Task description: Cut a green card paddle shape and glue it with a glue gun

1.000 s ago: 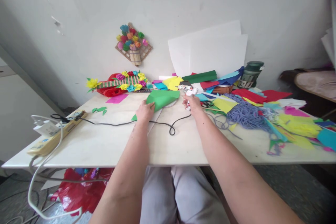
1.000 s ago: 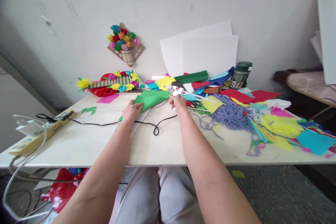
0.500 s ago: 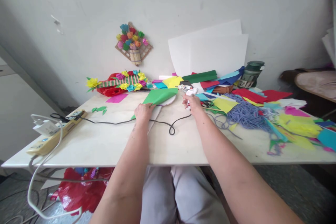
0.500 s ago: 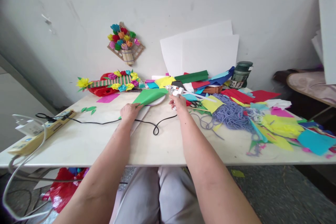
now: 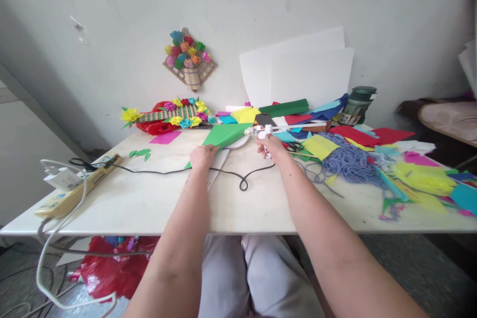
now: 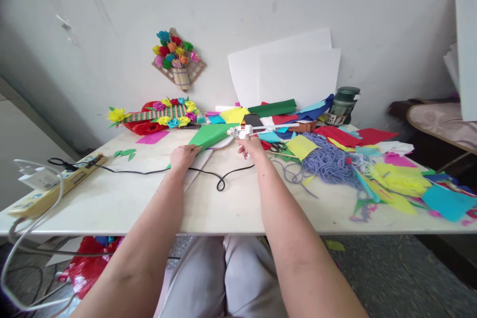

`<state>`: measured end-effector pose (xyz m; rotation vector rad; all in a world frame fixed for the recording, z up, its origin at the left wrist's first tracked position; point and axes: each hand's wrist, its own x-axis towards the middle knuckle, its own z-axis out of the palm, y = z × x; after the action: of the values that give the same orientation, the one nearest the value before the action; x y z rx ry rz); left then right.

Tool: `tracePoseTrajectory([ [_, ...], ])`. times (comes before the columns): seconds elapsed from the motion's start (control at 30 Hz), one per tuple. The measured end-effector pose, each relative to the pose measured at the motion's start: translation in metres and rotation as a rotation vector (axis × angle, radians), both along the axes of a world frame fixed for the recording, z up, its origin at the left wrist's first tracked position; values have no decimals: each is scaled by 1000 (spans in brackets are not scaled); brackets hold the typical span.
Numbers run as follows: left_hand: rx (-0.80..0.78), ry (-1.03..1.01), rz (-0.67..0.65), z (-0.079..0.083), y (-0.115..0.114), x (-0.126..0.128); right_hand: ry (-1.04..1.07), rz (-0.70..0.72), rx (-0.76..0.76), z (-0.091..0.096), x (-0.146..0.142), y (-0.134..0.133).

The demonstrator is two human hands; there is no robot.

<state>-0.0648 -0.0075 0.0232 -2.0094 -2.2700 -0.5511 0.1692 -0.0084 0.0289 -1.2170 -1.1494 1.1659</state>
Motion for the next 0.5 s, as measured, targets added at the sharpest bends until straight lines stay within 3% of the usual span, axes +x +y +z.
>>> tracePoseTrajectory([
  [0.2, -19, -17, 11, 3, 0, 0, -82, 58, -36, 0, 0, -1],
  [0.5, -25, -36, -5, 4, 0, -1, -159, 16, -46, -6, 0, 3],
])
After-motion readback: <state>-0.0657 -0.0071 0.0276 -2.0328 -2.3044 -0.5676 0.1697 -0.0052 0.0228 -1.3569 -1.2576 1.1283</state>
